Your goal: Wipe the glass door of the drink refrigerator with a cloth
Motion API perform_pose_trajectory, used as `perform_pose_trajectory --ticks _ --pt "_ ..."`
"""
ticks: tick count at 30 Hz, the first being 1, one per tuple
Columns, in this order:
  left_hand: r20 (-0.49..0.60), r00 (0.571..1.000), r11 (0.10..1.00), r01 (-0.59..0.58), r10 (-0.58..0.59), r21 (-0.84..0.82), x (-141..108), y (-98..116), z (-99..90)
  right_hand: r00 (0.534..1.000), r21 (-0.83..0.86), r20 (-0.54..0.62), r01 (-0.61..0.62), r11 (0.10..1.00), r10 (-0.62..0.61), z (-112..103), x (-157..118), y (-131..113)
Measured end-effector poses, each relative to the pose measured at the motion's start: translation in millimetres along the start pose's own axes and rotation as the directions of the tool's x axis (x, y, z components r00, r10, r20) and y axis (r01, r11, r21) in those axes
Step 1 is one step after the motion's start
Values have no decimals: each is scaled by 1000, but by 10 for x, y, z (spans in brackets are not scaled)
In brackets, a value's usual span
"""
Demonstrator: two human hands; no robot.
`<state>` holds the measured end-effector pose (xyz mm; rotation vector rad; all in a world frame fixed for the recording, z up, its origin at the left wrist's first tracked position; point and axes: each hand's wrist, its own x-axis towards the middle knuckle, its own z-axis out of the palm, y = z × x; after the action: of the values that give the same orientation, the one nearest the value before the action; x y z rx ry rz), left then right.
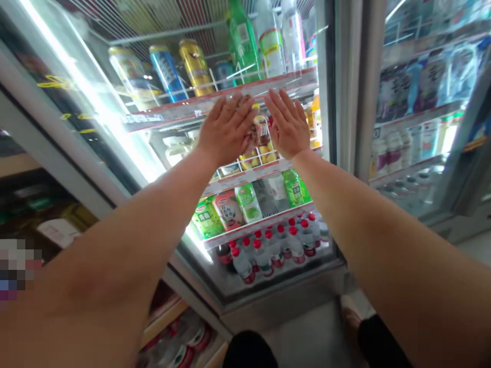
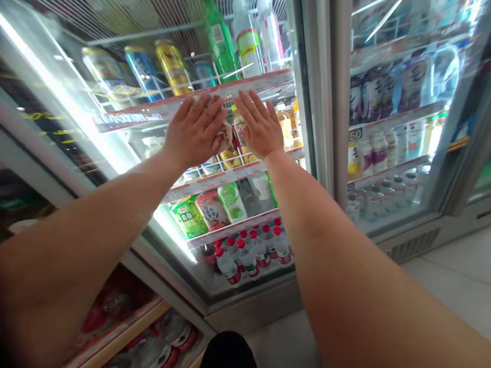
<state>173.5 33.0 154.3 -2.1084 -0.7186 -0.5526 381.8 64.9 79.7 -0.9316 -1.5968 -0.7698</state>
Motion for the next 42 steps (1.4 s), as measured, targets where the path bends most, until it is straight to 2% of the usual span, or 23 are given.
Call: perform_pose_trajectory --ticks 3,7,9,11,14,16,20,23,25,27,29,31,34,37,39,42 --pt "-31 991 991 130 -129 36 -284 -504 -314 1000 22 -9 8 1000 -8 -9 -17 -6" --pt "-170 957 956 260 -237 133 -904 -1087 -646 999 37 -36 13 999 -11 -2 -29 -15" --pt "-217 944 936 293 -250 197 -1219 -1235 -725 998 31 -56 14 999 -13 8 -31 -19" --pt "-233 944 923 290 -233 252 -1458 -1271 -748 998 29 -65 15 999 -13 16 -32 -22" --pt "-256 938 906 305 -232 294 -1608 -1177 -695 998 44 -55 11 999 -9 19 -30 -26" --pt "-323 904 884 374 -280 282 -1578 -1067 -626 999 51 -42 5 999 -3 19 -25 -27" --pt "-434 817 838 503 -380 212 -1341 -861 -507 1000 45 -19 -8 999 9 18 -18 -25" --pt "-447 785 843 525 -430 112 -1087 -805 -435 1000 40 -2 -19 999 19 14 -19 -25" --pt "-447 782 858 510 -435 57 -893 -799 -359 1000 41 5 -24 999 24 7 -21 -27" --pt "-444 796 872 486 -411 65 -690 -747 -253 1000 39 10 -25 999 24 -2 -23 -29" --pt "-406 829 880 461 -384 110 -492 -593 -134 1000 30 14 -21 999 20 -8 -21 -30" --pt "-334 871 898 420 -359 129 -322 -327 -18 1000 17 11 -16 1000 16 -9 -17 -30" --pt "-149 961 963 250 -233 102 -157 153 129 1000 4 -4 -9 1000 9 10 -7 -24" --pt "-58 993 994 103 -100 48 -95 488 233 1000 -15 -24 -4 1000 3 40 1 -6" --pt "-56 996 997 68 -66 31 -95 559 269 999 -30 -33 -3 1000 2 54 4 7" --pt "-71 997 999 2 1 41 -161 463 263 999 -35 -36 1 999 -2 56 1 19"
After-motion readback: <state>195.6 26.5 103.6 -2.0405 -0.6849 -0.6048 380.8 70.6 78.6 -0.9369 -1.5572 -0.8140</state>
